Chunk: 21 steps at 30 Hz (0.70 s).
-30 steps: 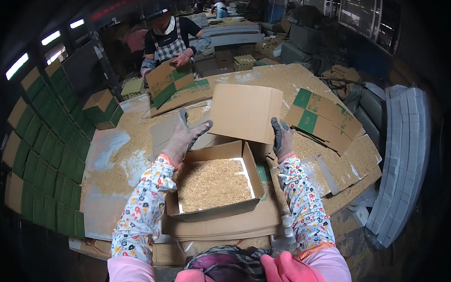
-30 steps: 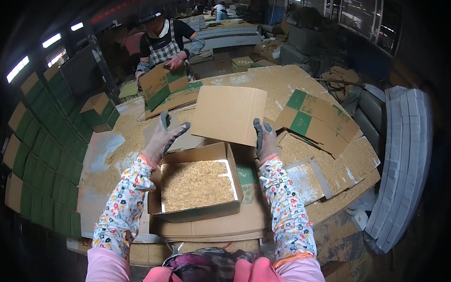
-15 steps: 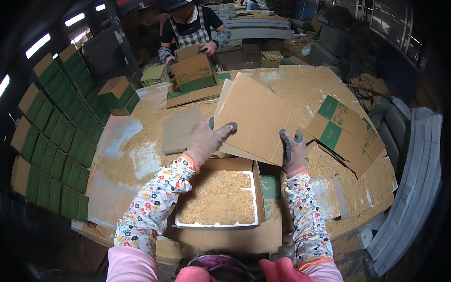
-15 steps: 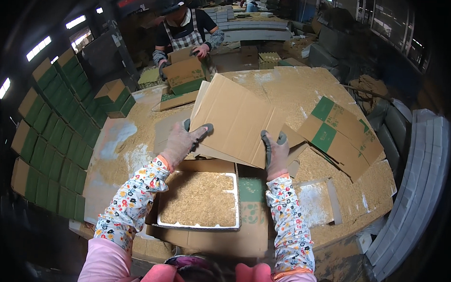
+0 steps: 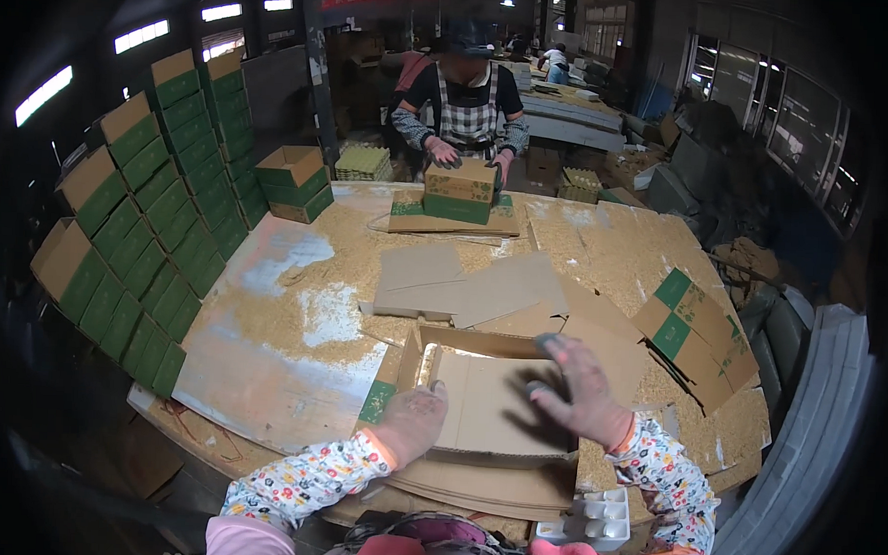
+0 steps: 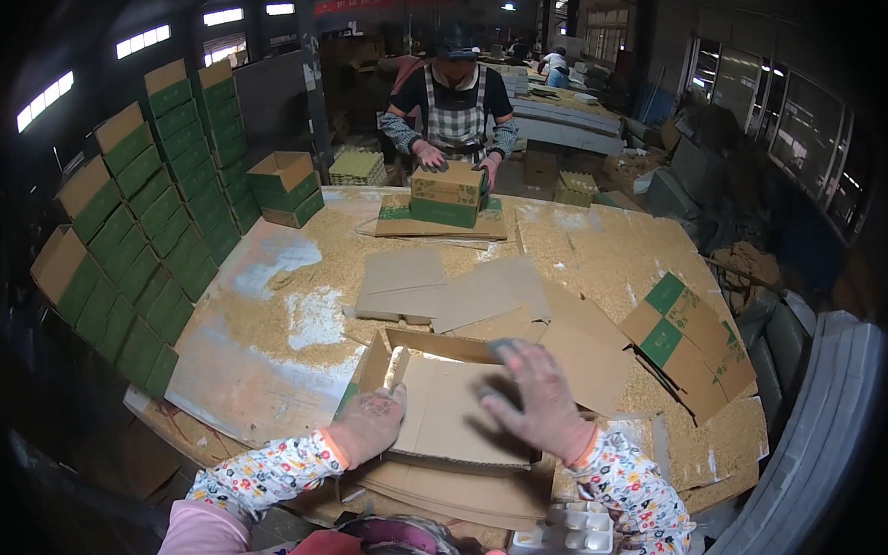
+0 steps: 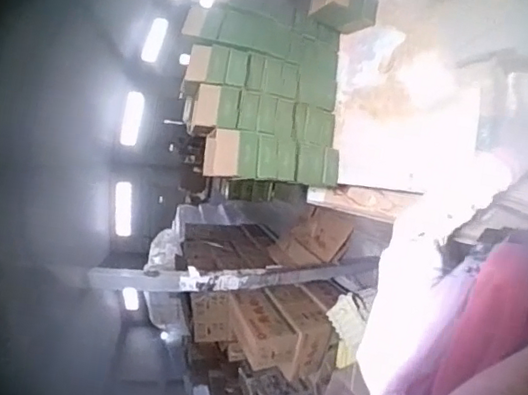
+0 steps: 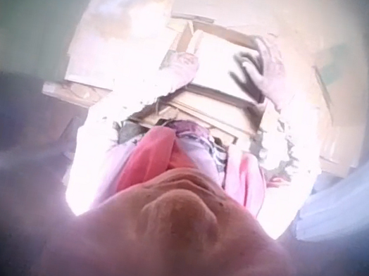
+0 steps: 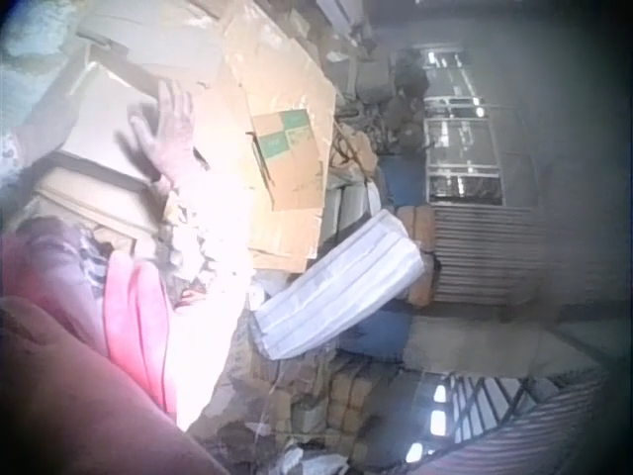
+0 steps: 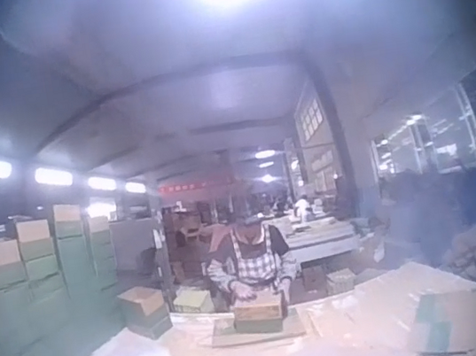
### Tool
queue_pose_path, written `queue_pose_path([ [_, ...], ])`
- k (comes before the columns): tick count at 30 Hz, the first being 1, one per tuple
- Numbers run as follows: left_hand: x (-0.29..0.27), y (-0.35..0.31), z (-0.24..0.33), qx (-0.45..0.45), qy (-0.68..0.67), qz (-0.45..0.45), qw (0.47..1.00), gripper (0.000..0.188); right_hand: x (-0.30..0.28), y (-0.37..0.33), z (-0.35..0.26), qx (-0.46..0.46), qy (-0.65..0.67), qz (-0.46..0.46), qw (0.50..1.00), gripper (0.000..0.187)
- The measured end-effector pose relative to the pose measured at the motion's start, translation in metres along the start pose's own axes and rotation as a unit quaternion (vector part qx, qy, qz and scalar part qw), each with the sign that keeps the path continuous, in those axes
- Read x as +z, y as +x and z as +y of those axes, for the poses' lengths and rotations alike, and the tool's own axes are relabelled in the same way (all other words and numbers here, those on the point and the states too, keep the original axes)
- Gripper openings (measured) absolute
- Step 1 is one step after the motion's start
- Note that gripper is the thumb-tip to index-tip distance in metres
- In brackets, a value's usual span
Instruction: The person assembles cardboard boxes by folding flaps and inserting a foam tray filled with small items, then places the completed boxes into a stack.
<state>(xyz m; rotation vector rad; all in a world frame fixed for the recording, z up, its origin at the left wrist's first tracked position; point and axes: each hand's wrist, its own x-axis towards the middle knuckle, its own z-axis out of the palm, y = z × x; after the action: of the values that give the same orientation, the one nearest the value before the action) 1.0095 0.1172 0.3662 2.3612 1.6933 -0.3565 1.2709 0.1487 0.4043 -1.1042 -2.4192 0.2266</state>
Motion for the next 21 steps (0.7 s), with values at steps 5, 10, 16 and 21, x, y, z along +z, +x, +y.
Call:
queue_pose_path([
  [5,-0.026,0.025,0.018,0.014,-0.011,-0.079,0.997,0.035,0.034,0.026,-0.012,0.072,0.098,-0.434,0.893,0.062],
  [10,0.012,0.059,0.014,0.133,0.02,-0.017,0.991,0.064,0.076,-0.004,0.019,0.137,0.081,-0.236,0.959,0.064],
  [16,-0.001,0.037,-0.058,0.126,-0.149,0.365,0.91,0.041,0.002,0.01,0.039,0.212,0.223,-0.038,0.951,0.037],
  [21,0.125,0.065,-0.054,-0.118,-0.653,0.159,0.731,0.075,0.094,-0.1,0.156,0.317,0.533,-0.156,0.769,0.035],
])
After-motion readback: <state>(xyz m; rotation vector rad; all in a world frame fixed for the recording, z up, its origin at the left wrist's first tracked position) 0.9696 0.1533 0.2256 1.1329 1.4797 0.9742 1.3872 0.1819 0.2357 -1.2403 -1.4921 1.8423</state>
